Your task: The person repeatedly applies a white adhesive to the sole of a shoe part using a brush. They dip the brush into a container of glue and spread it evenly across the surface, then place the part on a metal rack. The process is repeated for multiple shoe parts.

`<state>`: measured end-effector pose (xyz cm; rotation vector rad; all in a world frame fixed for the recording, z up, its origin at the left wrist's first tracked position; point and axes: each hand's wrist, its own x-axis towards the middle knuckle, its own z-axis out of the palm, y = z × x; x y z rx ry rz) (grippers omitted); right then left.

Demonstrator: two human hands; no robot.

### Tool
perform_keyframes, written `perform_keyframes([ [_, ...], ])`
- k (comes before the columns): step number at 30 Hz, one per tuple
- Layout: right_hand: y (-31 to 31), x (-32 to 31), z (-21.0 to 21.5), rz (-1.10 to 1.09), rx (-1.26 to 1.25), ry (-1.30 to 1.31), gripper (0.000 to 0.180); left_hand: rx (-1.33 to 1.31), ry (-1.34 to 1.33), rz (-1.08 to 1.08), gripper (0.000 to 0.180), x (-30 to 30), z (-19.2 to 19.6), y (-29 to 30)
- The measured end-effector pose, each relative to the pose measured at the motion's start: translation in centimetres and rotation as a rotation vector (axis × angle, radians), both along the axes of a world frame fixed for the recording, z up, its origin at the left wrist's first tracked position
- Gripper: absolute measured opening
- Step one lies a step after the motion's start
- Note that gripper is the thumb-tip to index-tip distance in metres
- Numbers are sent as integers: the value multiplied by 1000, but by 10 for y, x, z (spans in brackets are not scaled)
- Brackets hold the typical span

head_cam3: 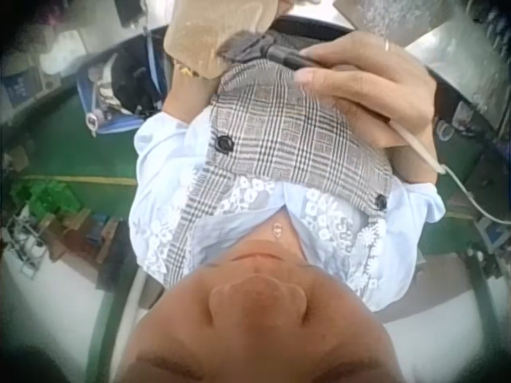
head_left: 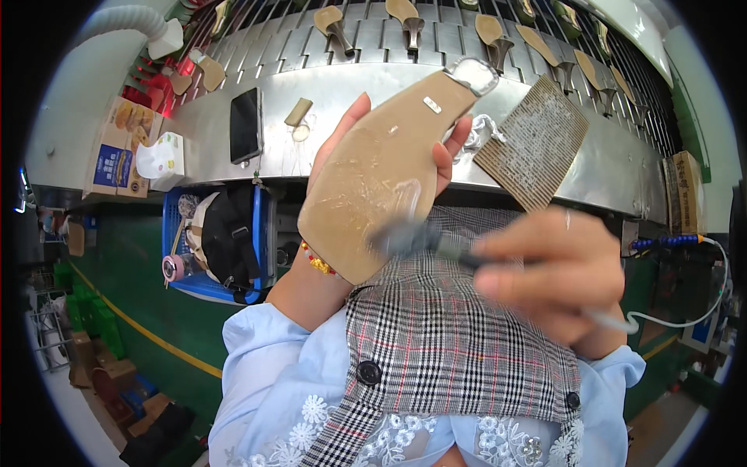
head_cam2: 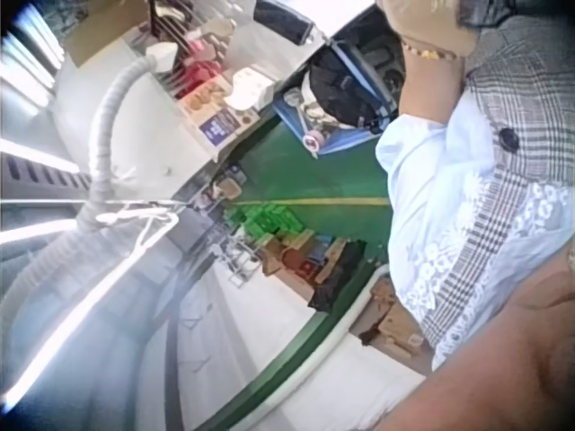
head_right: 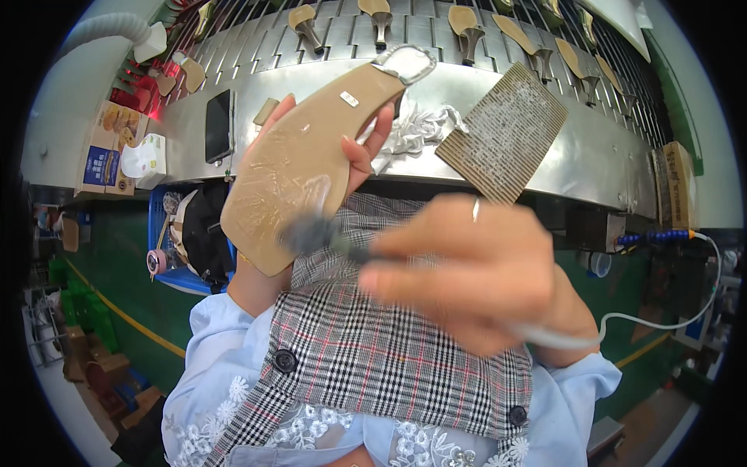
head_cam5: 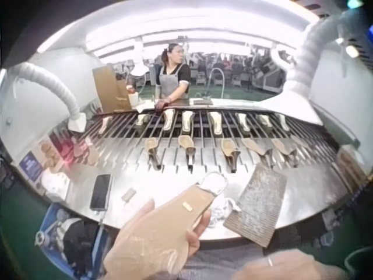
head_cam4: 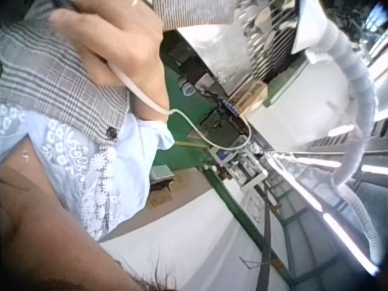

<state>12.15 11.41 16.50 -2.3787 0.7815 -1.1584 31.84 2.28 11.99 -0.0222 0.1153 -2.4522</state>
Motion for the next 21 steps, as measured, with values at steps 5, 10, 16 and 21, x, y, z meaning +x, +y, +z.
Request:
perform_keyframes([
  [5,-2,-3,5,-61,-23,-41,9,-11,6,-51,75,0,-3,-1],
  [10,1,-11,12,8,57,-20,12,-73,-17,-21,77,-2,-1,4],
  [16,-2,-19,18,71,37,35,11,-90,-85,-18,82,-1,4,9],
  [21,-13,-29,21,-11,-9,68,12,-30,-108,-5,83,-1,16,17],
])
